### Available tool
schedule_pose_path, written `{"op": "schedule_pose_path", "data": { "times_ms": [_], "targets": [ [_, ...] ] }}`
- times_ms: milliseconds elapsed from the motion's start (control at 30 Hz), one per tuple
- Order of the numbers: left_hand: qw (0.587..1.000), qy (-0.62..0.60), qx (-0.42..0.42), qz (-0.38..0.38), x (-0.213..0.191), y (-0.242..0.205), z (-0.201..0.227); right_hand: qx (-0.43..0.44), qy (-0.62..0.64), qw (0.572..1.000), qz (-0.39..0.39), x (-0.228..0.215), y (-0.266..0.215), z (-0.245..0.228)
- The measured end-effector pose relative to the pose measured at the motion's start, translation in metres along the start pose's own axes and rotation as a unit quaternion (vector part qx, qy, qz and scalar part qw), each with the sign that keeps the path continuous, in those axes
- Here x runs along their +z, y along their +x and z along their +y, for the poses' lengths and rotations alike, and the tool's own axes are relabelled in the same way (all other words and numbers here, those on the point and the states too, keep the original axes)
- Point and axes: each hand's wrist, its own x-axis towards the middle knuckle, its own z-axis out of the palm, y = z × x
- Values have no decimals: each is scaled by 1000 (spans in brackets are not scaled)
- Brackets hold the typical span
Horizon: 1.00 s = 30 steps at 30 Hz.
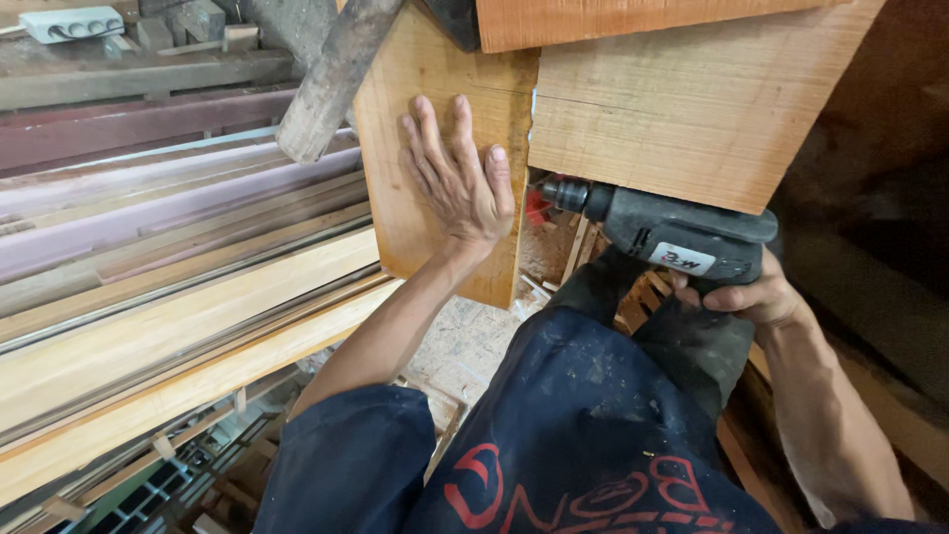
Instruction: The person hammers nails into a small wooden plank, uses an angle grinder to cut the nails flush, applies glue to the plank's edge, and joins it to a larger wooden board. They then use a drill to secure the pieces together.
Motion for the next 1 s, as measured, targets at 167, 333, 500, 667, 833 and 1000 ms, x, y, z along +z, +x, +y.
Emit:
{"op": "schedule_pose_path", "data": {
  "times_ms": [167,333,500,667,833,1000],
  "targets": [
    [1000,5,3,4,-1,-2,-1,8,2,1000,2,15,-3,-7],
    [1000,8,3,7,-2,-1,0,11,-28,999,17,18,-7,-9],
    [1000,9,6,4,-1,0,0,12,-12,1000,20,16,-8,-4],
    [1000,4,8,1,0,-1,-2,2,-18,1000,13,16,-6,-2],
    [1000,13,-2,1,-1,1,0,-4,-4,1000,7,18,-3,-3],
    [1000,15,8,22,-1,0,2,20,-3,1000,-9,15,-8,-1]
  ]
}}
